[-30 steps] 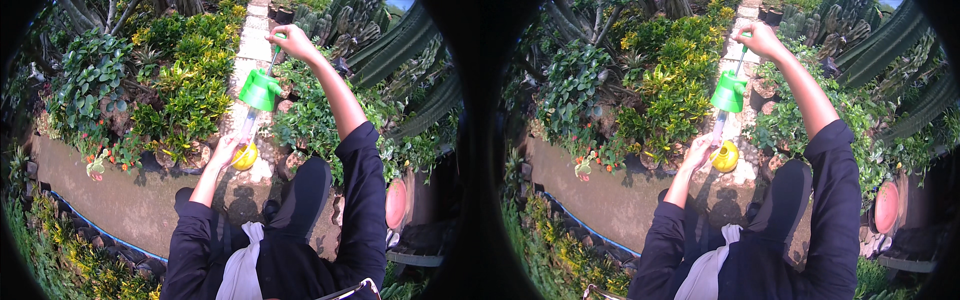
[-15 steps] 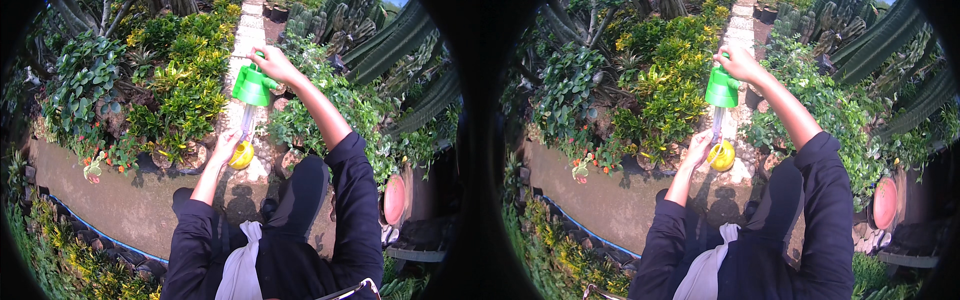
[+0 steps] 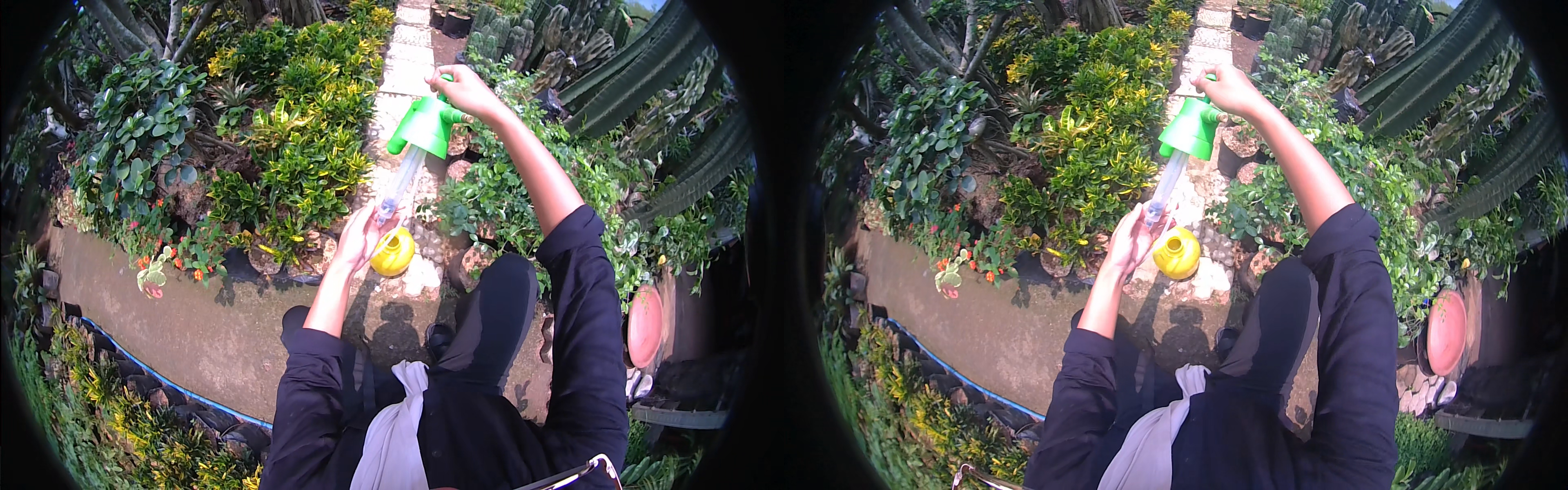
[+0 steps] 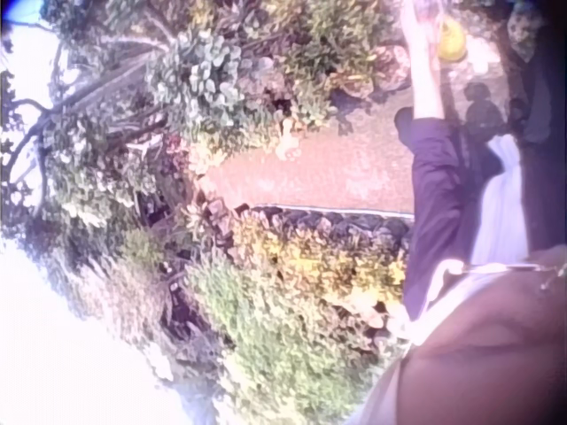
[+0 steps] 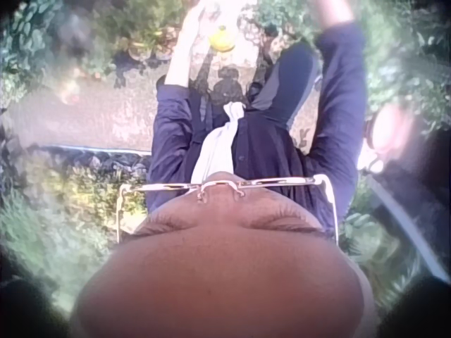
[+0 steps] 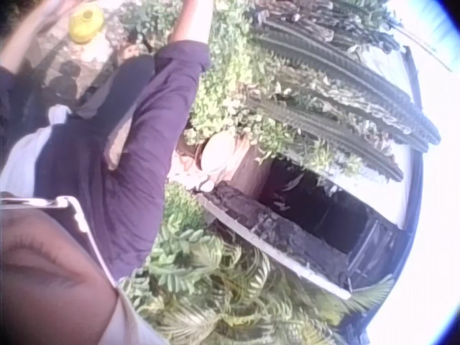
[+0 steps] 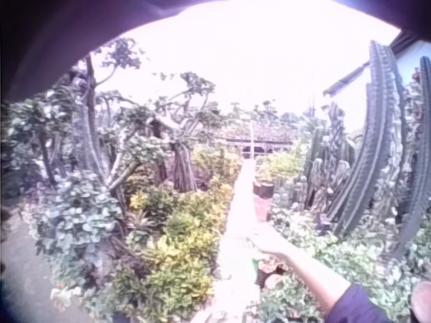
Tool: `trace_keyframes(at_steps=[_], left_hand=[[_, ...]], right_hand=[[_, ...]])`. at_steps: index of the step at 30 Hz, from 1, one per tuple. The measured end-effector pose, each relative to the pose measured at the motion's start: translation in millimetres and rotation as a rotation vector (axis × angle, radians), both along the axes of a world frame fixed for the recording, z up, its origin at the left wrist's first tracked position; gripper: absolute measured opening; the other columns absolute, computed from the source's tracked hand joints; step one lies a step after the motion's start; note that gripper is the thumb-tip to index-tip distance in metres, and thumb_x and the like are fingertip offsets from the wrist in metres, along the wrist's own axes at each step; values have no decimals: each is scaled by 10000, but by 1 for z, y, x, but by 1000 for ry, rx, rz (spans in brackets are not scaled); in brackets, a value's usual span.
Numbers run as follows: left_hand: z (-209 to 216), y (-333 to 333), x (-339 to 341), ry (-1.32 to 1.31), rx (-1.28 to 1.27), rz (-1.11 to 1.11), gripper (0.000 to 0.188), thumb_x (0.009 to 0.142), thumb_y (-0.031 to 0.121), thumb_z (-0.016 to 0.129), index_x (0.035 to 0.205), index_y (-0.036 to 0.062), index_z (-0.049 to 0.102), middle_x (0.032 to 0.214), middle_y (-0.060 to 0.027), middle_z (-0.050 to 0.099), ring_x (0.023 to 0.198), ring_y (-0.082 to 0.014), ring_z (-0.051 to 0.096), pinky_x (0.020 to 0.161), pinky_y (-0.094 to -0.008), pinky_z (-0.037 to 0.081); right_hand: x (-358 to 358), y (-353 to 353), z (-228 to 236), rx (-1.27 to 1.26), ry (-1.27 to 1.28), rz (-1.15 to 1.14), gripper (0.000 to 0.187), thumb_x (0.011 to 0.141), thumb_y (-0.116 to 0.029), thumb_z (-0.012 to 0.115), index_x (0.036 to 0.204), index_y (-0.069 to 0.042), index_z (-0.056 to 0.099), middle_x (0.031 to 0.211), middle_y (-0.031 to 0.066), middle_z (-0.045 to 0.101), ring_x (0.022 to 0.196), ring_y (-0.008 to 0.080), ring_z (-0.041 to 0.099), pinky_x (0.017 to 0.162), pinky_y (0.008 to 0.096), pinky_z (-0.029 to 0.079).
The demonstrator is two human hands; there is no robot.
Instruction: The person assembles a garden sprayer by attaching a green pump head to a yellow container. They insert a clear tube into the container, secure the pump head, and tighten the assembly. The person then pumps the handle to pressurize the sprayer.
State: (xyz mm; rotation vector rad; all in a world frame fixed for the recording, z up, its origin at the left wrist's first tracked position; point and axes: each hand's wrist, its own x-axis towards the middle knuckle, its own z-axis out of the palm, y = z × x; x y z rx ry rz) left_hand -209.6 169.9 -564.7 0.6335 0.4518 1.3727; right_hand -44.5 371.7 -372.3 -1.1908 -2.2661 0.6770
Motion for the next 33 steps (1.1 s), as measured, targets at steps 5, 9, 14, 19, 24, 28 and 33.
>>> trace_keyframes(at_steps=[5, 9, 14, 19, 24, 28, 33], left_hand=[[44, -12, -7, 87, 93, -56, 554, 915, 327, 338, 1350, -15, 308, 1330, -222, 410, 1182, -302, 458, 1043, -429, 296], [51, -20, -14, 161, 193, -67, 561, 906, 309, 362, 1346, -35, 309, 1328, -228, 409, 1207, -323, 437, 1040, -434, 296], [59, -18, -9, 245, 228, -78, 553, 905, 289, 393, 1338, -47, 319, 1301, -227, 441, 1190, -318, 454, 1040, -423, 301], [53, -18, -10, 301, 198, -45, 544, 916, 290, 413, 1333, -49, 328, 1277, -217, 469, 1170, -306, 476, 1030, -413, 321], [53, -18, -8, 340, 195, -11, 548, 920, 328, 445, 1310, -49, 368, 1273, -209, 475, 1165, -298, 482, 1020, -411, 337], [50, -15, -4, 331, 191, -15, 549, 917, 341, 460, 1293, -52, 390, 1268, -204, 481, 1161, -294, 486, 1014, -408, 348], [48, -16, -4, 344, 180, -3, 547, 915, 343, 467, 1285, -53, 398, 1259, -201, 490, 1146, -295, 499, 1011, -407, 356]], right_hand=[[54, 11, -45, -436, 407, -21, 210, 871, -247, 565, 801, -53, 604, 696, 0, 580, 610, 80, 536, 549, 245, 430], [59, -7, -73, -674, 581, -27, 164, 869, -236, 564, 862, -74, 586, 740, -6, 584, 634, 90, 570, 547, 239, 478], [78, 3, -110, -717, 712, 7, 197, 885, -247, 557, 905, -53, 590, 784, 27, 607, 652, 117, 592, 544, 281, 499], [76, 9, -118, -749, 690, -24, 193, 880, -247, 567, 891, -56, 588, 759, 14, 595, 633, 107, 584, 541, 269, 499], [75, 5, -115, -778, 670, 21, 187, 881, -247, 567, 879, -62, 590, 743, 8, 593, 621, 102, 580, 533, 263, 496], [78, 2, -117, -741, 700, -2, 185, 880, -252, 567, 866, -69, 587, 735, 0, 590, 611, 93, 574, 533, 253, 489], [76, -5, -113, -749, 716, 1, 182, 876, -253, 573, 851, -73, 583, 722, -8, 583, 594, 87, 563, 523, 240, 471]])
